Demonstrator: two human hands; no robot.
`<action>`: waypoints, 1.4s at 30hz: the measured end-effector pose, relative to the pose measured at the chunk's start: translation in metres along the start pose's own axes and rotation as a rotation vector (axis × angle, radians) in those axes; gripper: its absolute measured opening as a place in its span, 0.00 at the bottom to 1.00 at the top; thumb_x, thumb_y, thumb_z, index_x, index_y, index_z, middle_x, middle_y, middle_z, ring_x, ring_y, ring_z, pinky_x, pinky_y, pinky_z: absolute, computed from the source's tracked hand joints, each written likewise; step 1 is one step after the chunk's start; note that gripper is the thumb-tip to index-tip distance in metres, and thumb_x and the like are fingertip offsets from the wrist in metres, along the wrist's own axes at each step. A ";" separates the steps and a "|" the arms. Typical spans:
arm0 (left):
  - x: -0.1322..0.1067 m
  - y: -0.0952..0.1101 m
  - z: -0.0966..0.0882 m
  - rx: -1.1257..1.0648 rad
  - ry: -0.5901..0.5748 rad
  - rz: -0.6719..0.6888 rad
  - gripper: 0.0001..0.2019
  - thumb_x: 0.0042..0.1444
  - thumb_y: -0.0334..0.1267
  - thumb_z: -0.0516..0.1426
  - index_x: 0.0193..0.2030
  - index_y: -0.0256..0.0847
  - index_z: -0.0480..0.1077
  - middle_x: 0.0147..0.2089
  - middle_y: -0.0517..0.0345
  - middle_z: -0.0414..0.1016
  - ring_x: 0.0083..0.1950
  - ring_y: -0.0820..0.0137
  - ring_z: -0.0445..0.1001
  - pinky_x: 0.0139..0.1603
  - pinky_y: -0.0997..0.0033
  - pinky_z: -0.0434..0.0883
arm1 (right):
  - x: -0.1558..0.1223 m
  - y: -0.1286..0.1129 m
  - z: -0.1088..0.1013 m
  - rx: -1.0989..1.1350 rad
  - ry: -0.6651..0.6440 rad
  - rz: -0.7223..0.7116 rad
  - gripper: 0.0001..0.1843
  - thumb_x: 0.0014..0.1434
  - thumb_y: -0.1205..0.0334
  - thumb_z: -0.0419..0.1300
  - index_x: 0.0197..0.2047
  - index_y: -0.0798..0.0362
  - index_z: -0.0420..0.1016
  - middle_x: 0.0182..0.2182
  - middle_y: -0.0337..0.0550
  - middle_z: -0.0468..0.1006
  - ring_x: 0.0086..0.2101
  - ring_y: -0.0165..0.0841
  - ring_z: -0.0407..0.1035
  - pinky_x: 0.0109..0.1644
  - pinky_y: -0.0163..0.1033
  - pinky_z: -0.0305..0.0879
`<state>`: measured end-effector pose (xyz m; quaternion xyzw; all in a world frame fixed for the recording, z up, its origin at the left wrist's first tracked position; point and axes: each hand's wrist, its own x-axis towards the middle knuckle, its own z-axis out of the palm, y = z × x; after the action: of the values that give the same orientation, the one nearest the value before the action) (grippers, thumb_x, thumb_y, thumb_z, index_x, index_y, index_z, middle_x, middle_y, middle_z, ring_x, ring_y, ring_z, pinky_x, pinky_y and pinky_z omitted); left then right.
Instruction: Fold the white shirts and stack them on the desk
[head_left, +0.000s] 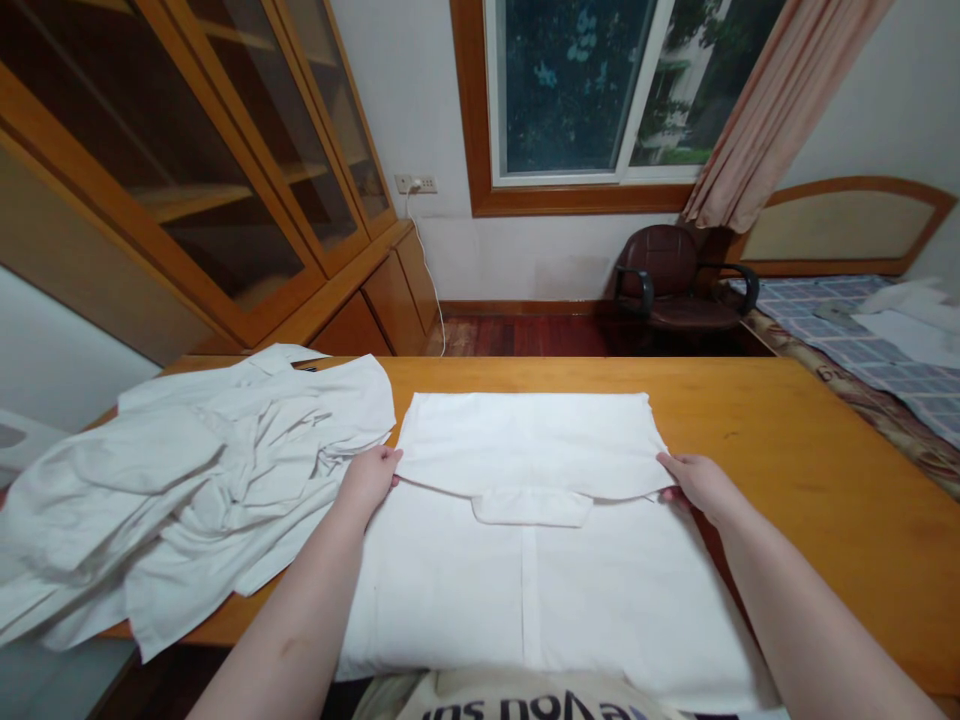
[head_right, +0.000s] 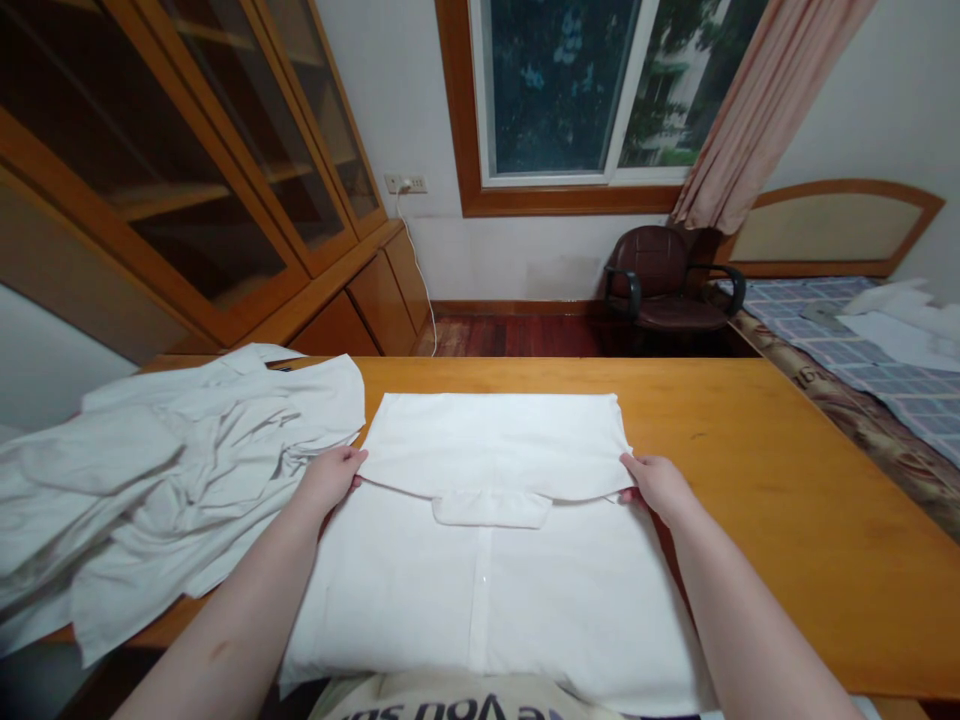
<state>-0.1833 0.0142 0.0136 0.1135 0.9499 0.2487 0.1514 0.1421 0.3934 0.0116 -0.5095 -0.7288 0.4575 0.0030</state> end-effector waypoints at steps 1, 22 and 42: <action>0.001 -0.001 0.000 0.021 0.007 0.001 0.13 0.53 0.45 0.50 0.28 0.42 0.70 0.18 0.58 0.72 0.23 0.63 0.73 0.26 0.69 0.64 | 0.000 0.000 -0.001 -0.076 -0.032 0.002 0.23 0.59 0.49 0.46 0.21 0.53 0.67 0.15 0.45 0.72 0.14 0.31 0.61 0.20 0.35 0.55; -0.024 0.112 0.045 0.421 0.173 0.701 0.24 0.61 0.45 0.48 0.61 0.38 0.61 0.66 0.45 0.58 0.65 0.59 0.57 0.63 0.60 0.55 | -0.031 -0.089 0.087 -0.675 0.204 -0.962 0.29 0.62 0.49 0.49 0.59 0.61 0.64 0.62 0.58 0.59 0.60 0.42 0.55 0.63 0.46 0.51; 0.062 0.065 0.053 0.562 0.081 0.498 0.33 0.62 0.57 0.39 0.69 0.41 0.47 0.71 0.48 0.45 0.71 0.60 0.42 0.67 0.48 0.41 | 0.066 -0.043 0.046 -0.854 0.303 -0.494 0.41 0.62 0.38 0.35 0.69 0.57 0.45 0.67 0.48 0.46 0.65 0.41 0.40 0.65 0.53 0.41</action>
<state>-0.2130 0.1106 -0.0122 0.3681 0.9296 0.0117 0.0118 0.0574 0.4091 -0.0169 -0.3385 -0.9406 0.0260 0.0084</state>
